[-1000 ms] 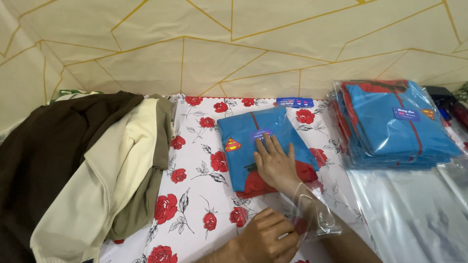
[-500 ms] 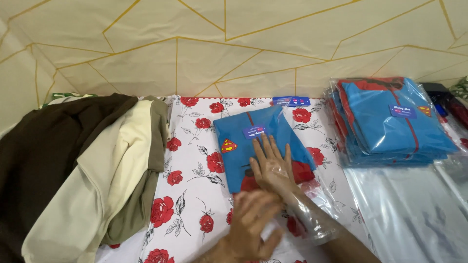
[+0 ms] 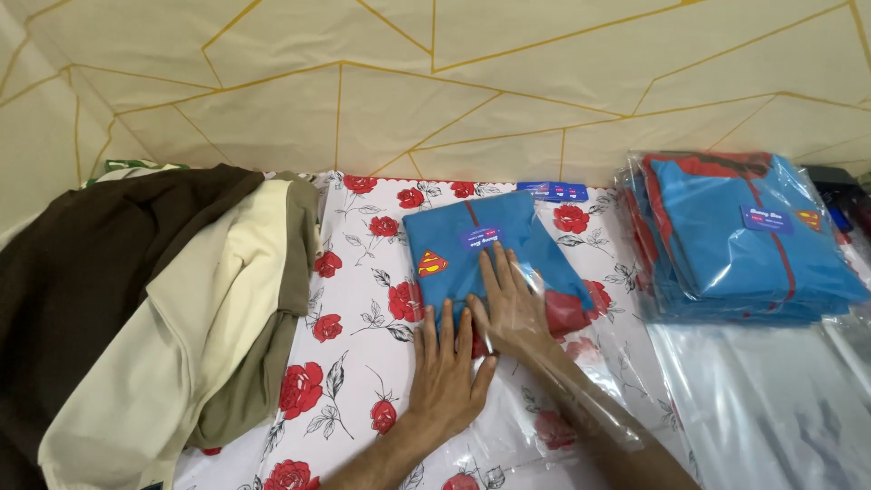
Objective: Folding a red and blue hoodie and placing it into a clear plastic bag.
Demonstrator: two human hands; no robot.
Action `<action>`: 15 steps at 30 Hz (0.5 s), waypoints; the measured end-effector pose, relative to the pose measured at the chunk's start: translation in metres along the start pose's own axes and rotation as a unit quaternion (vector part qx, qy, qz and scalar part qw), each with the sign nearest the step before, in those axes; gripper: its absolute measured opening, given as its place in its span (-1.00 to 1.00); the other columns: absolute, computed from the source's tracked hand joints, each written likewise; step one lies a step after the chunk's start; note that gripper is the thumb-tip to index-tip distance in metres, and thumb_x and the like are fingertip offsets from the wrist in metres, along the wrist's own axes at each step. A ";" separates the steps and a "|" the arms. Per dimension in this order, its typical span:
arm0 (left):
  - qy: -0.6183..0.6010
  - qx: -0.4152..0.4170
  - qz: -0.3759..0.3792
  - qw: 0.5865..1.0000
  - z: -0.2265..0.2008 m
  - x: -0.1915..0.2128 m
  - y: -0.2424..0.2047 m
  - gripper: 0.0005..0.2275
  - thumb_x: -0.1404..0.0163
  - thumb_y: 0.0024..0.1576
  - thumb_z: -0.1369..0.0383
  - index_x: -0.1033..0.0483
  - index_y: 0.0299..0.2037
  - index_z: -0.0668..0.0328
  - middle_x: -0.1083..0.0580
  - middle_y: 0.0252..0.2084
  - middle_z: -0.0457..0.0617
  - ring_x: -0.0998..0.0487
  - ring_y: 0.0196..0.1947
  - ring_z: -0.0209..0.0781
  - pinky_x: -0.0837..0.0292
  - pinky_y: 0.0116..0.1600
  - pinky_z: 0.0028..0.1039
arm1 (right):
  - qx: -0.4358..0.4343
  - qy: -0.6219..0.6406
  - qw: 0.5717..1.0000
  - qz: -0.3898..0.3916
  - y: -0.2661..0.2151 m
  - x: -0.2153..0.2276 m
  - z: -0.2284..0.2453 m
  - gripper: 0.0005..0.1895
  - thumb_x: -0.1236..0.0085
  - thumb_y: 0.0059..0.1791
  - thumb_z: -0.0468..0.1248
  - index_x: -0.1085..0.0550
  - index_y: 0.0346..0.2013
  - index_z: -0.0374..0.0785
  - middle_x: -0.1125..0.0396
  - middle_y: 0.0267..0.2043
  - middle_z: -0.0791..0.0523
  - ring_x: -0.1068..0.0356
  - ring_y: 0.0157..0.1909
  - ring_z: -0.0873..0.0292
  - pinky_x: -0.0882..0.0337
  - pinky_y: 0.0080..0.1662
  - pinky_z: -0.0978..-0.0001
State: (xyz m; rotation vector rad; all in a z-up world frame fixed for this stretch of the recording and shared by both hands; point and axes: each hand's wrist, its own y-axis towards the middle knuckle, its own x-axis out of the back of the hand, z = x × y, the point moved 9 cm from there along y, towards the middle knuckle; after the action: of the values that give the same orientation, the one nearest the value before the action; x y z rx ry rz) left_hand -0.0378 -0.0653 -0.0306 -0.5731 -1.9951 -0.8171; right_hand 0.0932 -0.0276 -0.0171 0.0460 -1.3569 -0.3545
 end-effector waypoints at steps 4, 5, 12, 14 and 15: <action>-0.018 0.006 0.015 1.000 0.000 0.001 0.001 -0.34 0.26 0.32 0.01 0.04 0.49 0.37 0.17 0.56 0.37 0.31 0.54 0.40 0.30 0.45 0.18 | -0.023 -0.016 0.998 0.048 0.010 0.004 -0.002 -0.20 0.32 0.08 0.18 0.08 0.54 -0.07 0.31 0.64 0.05 0.21 0.58 -0.10 0.13 0.38 -0.28; -0.019 0.005 0.015 1.000 -0.001 0.002 0.001 -0.35 0.25 0.32 0.03 0.03 0.48 0.38 0.17 0.56 0.38 0.31 0.54 0.41 0.29 0.45 0.18 | -0.017 -0.008 0.999 0.049 0.012 0.002 -0.002 -0.19 0.30 0.06 0.18 0.07 0.54 -0.06 0.30 0.64 0.06 0.17 0.57 -0.11 0.11 0.39 -0.23; -0.042 0.009 0.008 0.999 0.003 0.001 0.000 -0.35 0.29 0.33 0.02 0.07 0.51 0.30 0.19 0.57 0.34 0.31 0.55 0.35 0.28 0.46 0.16 | -0.028 -0.016 0.999 -0.005 0.008 0.003 -0.004 -0.25 0.23 0.02 0.14 -0.14 0.47 -0.06 0.05 0.57 0.11 0.08 0.52 -0.02 -0.02 0.30 -0.19; -0.051 0.012 0.007 0.999 0.003 0.002 0.000 -0.36 0.28 0.32 0.03 0.07 0.51 0.29 0.19 0.57 0.32 0.31 0.55 0.34 0.27 0.46 0.17 | -0.027 -0.017 0.999 -0.012 0.007 0.002 -0.005 -0.25 0.25 0.03 0.15 -0.15 0.46 -0.07 0.03 0.56 0.10 0.07 0.53 -0.03 -0.03 0.30 -0.21; -0.060 0.016 0.007 0.998 0.003 0.002 0.000 -0.36 0.26 0.32 0.03 0.06 0.51 0.28 0.19 0.57 0.31 0.30 0.56 0.33 0.26 0.46 0.17 | -0.025 -0.017 0.999 -0.018 0.006 0.002 -0.005 -0.26 0.27 0.04 0.16 -0.16 0.46 -0.08 0.02 0.56 0.09 0.06 0.53 -0.05 -0.03 0.31 -0.23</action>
State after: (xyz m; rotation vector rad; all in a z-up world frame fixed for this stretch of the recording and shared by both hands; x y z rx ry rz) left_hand -0.0406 -0.0629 -0.0300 -0.6291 -2.1069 -0.7574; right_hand 0.1001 -0.0233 -0.0146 0.0228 -1.3820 -0.4205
